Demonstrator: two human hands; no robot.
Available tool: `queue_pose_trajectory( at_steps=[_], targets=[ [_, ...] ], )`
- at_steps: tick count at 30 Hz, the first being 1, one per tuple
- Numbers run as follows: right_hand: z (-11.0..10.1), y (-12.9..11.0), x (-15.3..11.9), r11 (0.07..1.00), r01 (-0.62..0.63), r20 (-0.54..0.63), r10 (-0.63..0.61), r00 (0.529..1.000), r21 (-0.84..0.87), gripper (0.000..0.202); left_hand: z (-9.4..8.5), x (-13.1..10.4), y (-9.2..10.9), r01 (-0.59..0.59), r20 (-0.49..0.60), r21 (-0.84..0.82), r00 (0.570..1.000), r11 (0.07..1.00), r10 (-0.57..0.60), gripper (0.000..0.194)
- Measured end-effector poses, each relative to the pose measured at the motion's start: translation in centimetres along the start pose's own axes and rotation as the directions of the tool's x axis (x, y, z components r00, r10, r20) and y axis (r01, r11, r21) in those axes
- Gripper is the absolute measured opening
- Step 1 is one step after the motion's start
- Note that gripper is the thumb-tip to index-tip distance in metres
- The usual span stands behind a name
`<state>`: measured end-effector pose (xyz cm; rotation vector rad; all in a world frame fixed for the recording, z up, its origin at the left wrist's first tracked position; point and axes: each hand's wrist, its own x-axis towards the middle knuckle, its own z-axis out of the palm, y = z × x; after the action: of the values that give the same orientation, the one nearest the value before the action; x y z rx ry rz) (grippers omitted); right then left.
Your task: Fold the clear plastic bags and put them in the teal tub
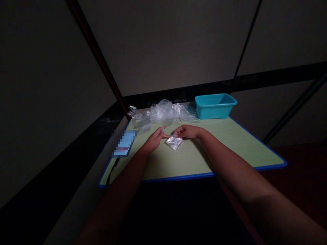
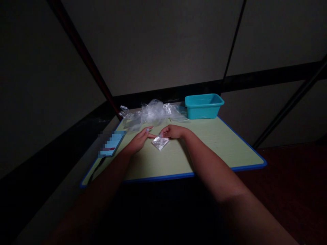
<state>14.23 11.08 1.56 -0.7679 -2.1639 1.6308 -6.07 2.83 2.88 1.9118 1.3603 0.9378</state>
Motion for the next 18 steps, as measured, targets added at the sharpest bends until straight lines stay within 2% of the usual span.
queue_pose_trajectory(
  at_steps=[4,7,9,11,13,18],
  targets=[
    [-0.1,-0.1,0.0,0.998,-0.001,0.022,0.000,1.000,0.067,0.033,-0.6,0.1,-0.7,-0.058,-0.079,0.104,0.995,0.993,0.067,0.047],
    [-0.3,-0.1,-0.1,0.996,-0.014,0.038,0.011,0.999,0.085,0.032,-1.0,0.2,-2.0,-0.075,-0.092,0.363,0.989,0.929,0.115,0.042],
    [-0.4,-0.1,-0.1,0.995,-0.028,0.049,0.024,0.999,0.092,0.032,-1.0,0.2,-2.7,-0.020,-0.052,0.534,0.997,0.845,0.056,0.043],
    [-0.4,-0.1,-0.1,0.994,-0.040,0.053,0.035,0.998,0.097,0.031,-1.0,0.0,-3.0,0.053,0.000,0.630,0.998,0.775,-0.067,0.051],
    [-0.4,-0.1,-0.2,0.994,-0.047,0.048,0.043,0.998,0.098,0.031,-0.9,-0.2,-3.0,0.090,0.043,0.669,0.986,0.738,-0.159,0.061],
    [-0.1,-0.5,-0.3,0.996,-0.036,0.008,0.035,0.999,0.086,0.028,-0.7,-0.2,-2.6,0.098,0.091,0.696,0.971,0.711,-0.223,0.067]
  ],
)
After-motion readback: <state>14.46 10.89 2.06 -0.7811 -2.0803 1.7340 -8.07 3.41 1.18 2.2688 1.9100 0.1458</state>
